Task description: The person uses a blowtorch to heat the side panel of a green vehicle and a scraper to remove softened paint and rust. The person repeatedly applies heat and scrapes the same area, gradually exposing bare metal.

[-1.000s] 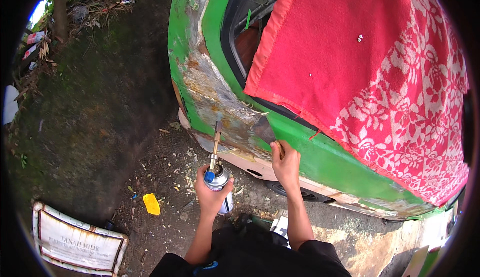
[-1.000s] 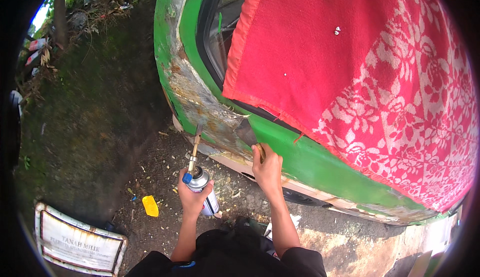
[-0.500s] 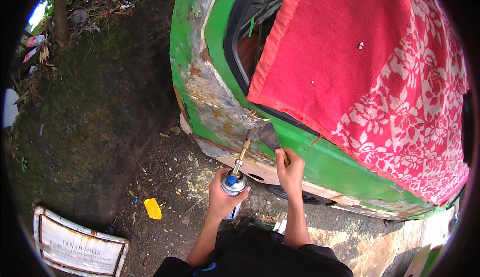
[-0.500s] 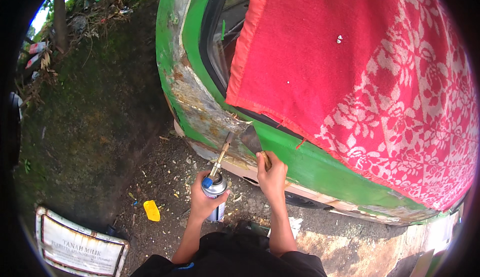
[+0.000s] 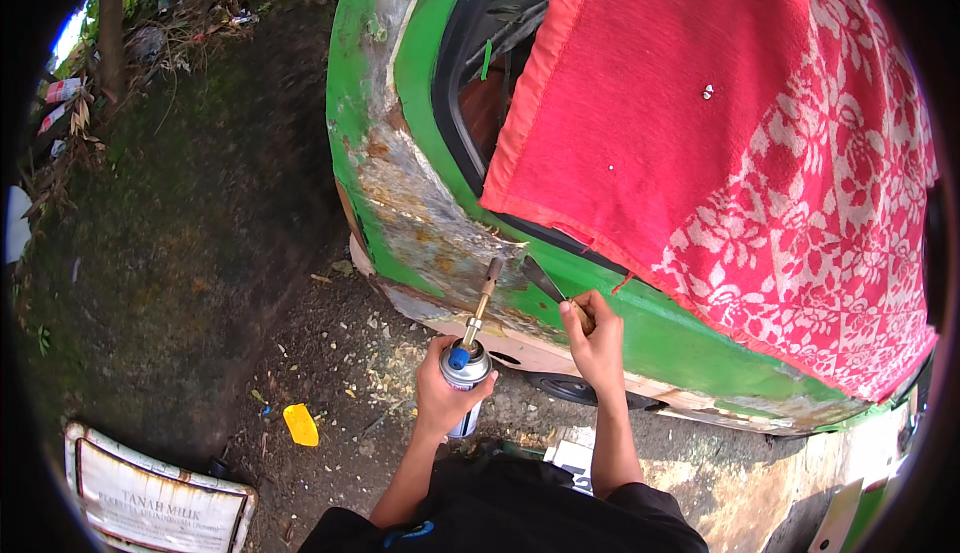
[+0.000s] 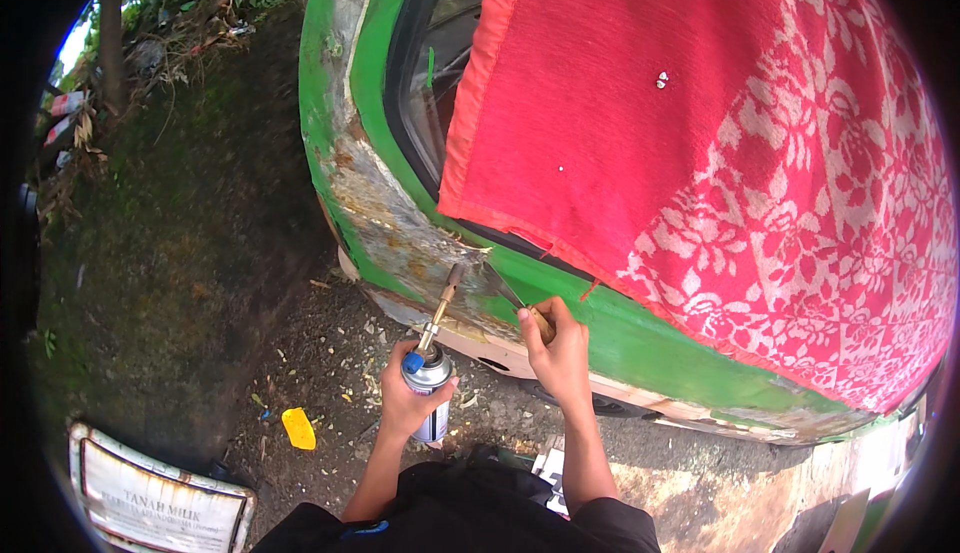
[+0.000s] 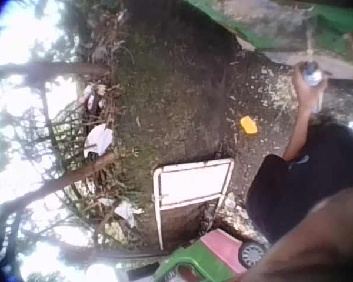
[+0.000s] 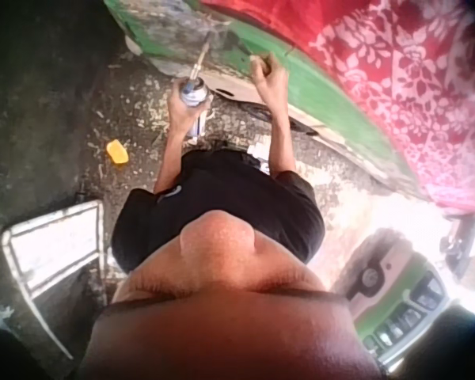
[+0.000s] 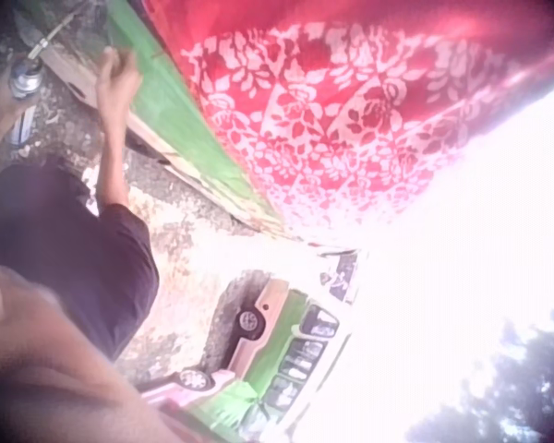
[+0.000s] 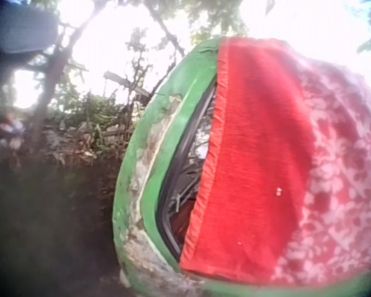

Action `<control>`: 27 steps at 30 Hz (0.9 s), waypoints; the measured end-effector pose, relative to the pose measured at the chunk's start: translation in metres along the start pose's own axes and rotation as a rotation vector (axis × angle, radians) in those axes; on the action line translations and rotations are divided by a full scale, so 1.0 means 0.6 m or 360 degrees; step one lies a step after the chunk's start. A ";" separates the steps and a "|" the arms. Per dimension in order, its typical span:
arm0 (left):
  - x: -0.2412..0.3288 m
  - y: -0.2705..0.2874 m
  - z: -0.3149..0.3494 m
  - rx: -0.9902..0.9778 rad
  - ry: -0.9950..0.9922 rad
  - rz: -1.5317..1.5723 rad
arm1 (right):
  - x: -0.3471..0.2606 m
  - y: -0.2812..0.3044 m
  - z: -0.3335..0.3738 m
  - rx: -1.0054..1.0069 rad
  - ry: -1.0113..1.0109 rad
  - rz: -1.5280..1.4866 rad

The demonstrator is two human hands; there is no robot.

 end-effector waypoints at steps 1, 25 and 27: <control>-0.001 0.000 0.000 0.0000 0.0012 0.0008 | 0.001 0.002 -0.006 -0.0019 0.0015 -0.0005; 0.000 0.100 0.037 0.0546 0.0153 0.0250 | -0.086 -0.030 -0.039 0.0191 0.0715 0.0339; -0.005 0.105 0.044 0.0537 0.0143 0.0199 | -0.081 -0.026 -0.041 0.0121 0.0533 0.0290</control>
Point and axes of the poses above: each hand's wrist, its own z-axis away from the middle knuckle, its own y-axis out of the back of the hand, x = y × z, the point moved 9 cm from there along -z, towards the middle knuckle, and after that the axes turned 5 degrees about -x, right-handed, at the moved point
